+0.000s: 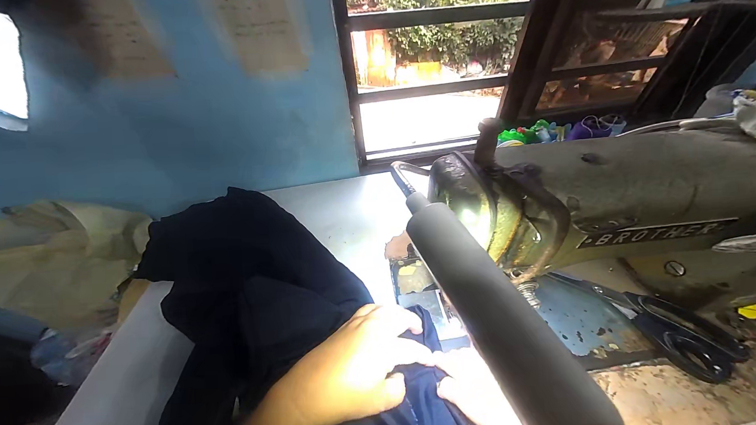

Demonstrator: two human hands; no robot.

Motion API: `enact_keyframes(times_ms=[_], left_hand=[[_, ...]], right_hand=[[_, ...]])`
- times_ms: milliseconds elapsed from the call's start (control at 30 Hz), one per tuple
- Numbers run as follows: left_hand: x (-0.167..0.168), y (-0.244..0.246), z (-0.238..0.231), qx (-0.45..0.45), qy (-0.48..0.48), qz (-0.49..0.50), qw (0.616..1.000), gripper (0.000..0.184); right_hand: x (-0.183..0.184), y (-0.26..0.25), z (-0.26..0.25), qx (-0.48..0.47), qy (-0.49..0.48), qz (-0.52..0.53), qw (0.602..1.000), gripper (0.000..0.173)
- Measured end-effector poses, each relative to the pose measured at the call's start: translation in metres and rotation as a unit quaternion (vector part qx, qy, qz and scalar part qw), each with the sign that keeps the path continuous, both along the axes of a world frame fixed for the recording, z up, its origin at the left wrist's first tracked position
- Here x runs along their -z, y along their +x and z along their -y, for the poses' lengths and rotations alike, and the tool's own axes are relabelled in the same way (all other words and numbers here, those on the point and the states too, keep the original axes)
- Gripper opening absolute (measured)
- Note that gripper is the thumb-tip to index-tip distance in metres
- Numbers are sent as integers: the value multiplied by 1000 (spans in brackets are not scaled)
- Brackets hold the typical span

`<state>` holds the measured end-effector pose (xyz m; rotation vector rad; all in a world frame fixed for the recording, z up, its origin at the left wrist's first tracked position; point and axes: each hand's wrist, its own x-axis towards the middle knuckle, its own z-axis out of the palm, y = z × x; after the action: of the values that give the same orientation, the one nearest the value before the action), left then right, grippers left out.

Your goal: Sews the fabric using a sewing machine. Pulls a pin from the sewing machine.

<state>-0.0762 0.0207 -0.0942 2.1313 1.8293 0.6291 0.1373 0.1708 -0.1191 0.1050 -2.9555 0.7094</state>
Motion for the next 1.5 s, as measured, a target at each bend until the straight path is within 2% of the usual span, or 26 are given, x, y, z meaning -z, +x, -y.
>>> enact_keyframes(times_ms=[67,200,267,333,400,467,500,533,633,733,833,967,1133,1233,1300,1367,1500], left_hand=[[1,-1,-3,12,33,-31,999,21],[0,2,-5,14,72,-107,992,29],[-5,5,1,-41,56,-153,986,32],[-7,12,6,-106,30,-159,981,35],[-5,26,4,-163,41,-179,969,41],[0,38,-2,-155,95,-216,959,30],[2,42,-6,-132,119,-205,962,17],[4,47,-10,-117,128,-176,969,13],[1,59,-14,-149,115,-99,977,19],[8,53,-14,-164,108,-82,977,18],[8,50,-13,-141,124,-80,979,19],[-8,62,-11,-168,82,-69,980,26],[-5,54,-9,-164,46,-43,984,32],[-19,54,-12,-188,-44,-2,981,39],[-22,56,-15,-207,-42,8,977,42],[-27,57,-16,-215,-79,19,973,45],[-41,56,-19,-217,-189,16,957,53]], right_hand=[[-7,3,0,5,-4,4,1000,68],[-14,5,0,9,-17,28,999,71],[-14,4,2,22,-10,17,1000,72],[-10,4,4,28,12,-2,1000,70],[-5,4,7,32,18,-9,999,68],[-5,4,12,43,19,-5,999,68],[-6,5,14,46,21,-1,999,68],[-7,5,16,51,27,2,998,69],[-5,6,24,68,28,4,997,71],[-3,6,29,78,17,1,997,69],[-4,6,31,81,5,2,997,68],[-8,6,32,83,4,16,996,66],[-6,15,31,78,-43,7,996,67],[-4,20,32,76,-43,7,996,58],[-3,21,35,76,-38,5,996,48],[-3,20,40,81,-28,-7,996,40],[-2,17,45,84,-12,-21,996,38]])
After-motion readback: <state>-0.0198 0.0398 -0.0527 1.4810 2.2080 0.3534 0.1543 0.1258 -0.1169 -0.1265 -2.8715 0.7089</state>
